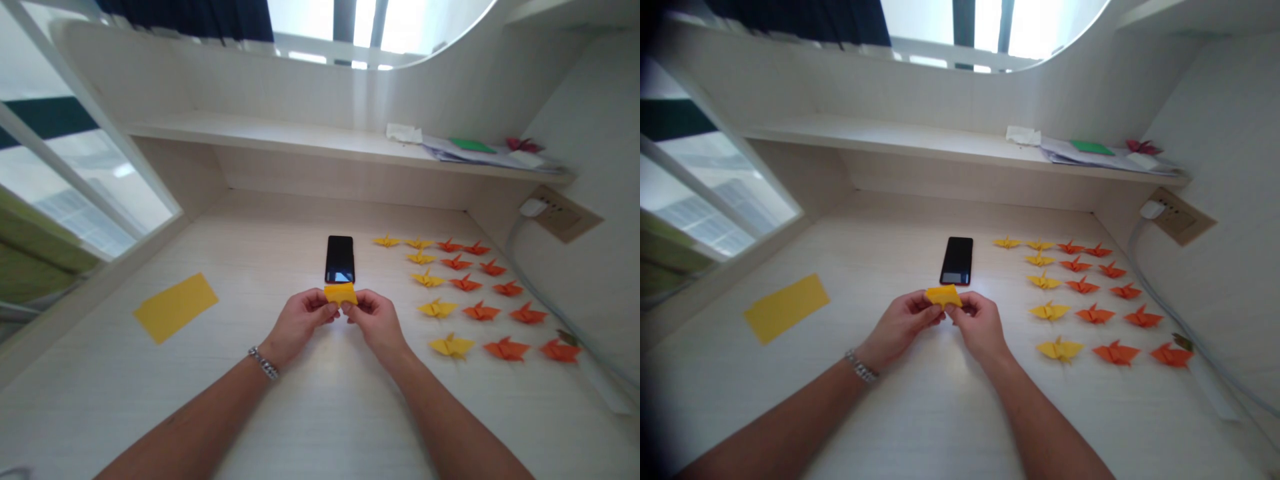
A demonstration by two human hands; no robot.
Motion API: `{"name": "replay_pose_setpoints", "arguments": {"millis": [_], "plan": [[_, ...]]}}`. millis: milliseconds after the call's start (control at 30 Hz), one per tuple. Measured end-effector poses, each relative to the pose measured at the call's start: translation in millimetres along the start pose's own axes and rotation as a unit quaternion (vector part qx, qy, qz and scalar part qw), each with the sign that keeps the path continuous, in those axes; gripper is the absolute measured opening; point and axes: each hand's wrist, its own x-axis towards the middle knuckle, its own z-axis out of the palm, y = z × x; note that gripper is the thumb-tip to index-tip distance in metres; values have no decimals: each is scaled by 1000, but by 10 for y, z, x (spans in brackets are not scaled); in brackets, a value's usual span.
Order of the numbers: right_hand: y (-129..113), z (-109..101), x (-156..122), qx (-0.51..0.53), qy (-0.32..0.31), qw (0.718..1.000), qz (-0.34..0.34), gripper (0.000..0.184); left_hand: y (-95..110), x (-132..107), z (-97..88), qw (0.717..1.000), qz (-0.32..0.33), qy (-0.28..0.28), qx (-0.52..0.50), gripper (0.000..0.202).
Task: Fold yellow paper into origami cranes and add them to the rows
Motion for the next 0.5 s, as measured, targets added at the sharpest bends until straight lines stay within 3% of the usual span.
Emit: {"name": "replay_pose_setpoints", "arguments": {"millis": [267,500], "plan": [[-96,30,-98,-52,19,994,-93,15,124,-51,55,986,75,36,142,16],[-132,39,-121,-38,22,992,-122,11,87,-66,20,975,122,59,178,10]]}}
